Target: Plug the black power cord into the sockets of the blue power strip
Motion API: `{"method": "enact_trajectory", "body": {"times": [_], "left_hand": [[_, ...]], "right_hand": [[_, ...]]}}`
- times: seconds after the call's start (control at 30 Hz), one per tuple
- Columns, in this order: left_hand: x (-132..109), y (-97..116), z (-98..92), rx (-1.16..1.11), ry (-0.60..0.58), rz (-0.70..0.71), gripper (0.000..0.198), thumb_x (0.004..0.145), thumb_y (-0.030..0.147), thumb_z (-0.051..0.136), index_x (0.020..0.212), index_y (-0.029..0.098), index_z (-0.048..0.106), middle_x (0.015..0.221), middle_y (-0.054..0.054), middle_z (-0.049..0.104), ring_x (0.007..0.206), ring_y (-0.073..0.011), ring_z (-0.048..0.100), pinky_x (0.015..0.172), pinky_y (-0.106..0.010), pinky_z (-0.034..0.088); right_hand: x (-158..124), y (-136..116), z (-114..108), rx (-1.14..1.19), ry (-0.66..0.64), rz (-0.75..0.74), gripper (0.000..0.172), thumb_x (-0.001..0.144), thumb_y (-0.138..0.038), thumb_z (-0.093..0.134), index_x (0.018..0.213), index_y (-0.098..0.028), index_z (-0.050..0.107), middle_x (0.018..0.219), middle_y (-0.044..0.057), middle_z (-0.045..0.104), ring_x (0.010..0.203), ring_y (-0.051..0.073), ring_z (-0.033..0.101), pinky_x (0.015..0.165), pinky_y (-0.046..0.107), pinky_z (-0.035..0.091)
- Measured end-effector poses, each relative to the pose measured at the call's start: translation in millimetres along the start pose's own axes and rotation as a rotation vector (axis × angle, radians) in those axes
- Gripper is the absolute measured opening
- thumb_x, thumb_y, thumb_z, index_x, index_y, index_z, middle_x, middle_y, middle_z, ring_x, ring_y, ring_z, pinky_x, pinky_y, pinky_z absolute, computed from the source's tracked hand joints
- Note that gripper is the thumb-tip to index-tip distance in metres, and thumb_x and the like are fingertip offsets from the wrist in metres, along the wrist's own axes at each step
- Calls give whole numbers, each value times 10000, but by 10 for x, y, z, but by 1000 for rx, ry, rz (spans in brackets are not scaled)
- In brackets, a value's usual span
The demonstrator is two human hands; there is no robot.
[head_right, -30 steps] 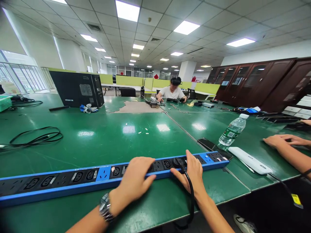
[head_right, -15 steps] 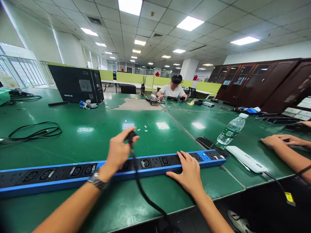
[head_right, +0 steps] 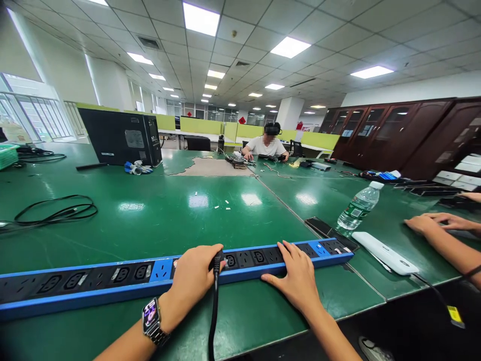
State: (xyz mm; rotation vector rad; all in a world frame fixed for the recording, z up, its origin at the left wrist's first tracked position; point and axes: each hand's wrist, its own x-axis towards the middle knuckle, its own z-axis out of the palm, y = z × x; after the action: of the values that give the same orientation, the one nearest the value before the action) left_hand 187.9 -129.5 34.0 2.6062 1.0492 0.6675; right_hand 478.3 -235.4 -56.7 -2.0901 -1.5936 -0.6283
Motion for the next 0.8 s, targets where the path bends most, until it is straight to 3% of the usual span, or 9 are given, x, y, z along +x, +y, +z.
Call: {"method": "enact_trajectory", "body": {"times": [0.17, 0.37, 0.6, 0.8], "left_hand": [[-3, -29, -58, 15, -5, -52, 317, 867, 256, 637, 1182, 268, 669, 1091, -67, 748, 997, -257, 696, 832, -359, 532], [43, -28, -59, -18, -35, -129, 304, 869, 378, 638, 1158, 296, 680, 965, -53, 774, 888, -272, 716, 726, -337, 522], [31, -177, -132, -184, -63, -137, 223, 885, 369, 602, 1042, 257, 715, 949, -35, 768, 864, -227, 703, 718, -286, 498], [68, 15, -106, 5, -68, -28, 167, 859, 282, 616, 997, 266, 708, 928, -44, 770, 867, -265, 710, 713, -331, 495]], "right_hand": [[1, 0, 6, 26, -4, 10, 833, 707, -710, 612, 1378, -233, 490, 1382, 144, 536, 1259, 361, 487, 1026, 532, 358], [0, -13, 7, 28, 21, -2, 827, 717, -719, 593, 1378, -233, 488, 1383, 141, 539, 1264, 358, 488, 1035, 537, 356], [-17, 10, 23, -20, 25, -18, 877, 711, -763, 574, 1367, -187, 494, 1384, 150, 543, 1267, 349, 482, 1039, 523, 357], [-19, 15, 14, -32, 19, -29, 887, 710, -767, 581, 1368, -182, 480, 1391, 155, 537, 1274, 351, 477, 1042, 526, 356]]}}
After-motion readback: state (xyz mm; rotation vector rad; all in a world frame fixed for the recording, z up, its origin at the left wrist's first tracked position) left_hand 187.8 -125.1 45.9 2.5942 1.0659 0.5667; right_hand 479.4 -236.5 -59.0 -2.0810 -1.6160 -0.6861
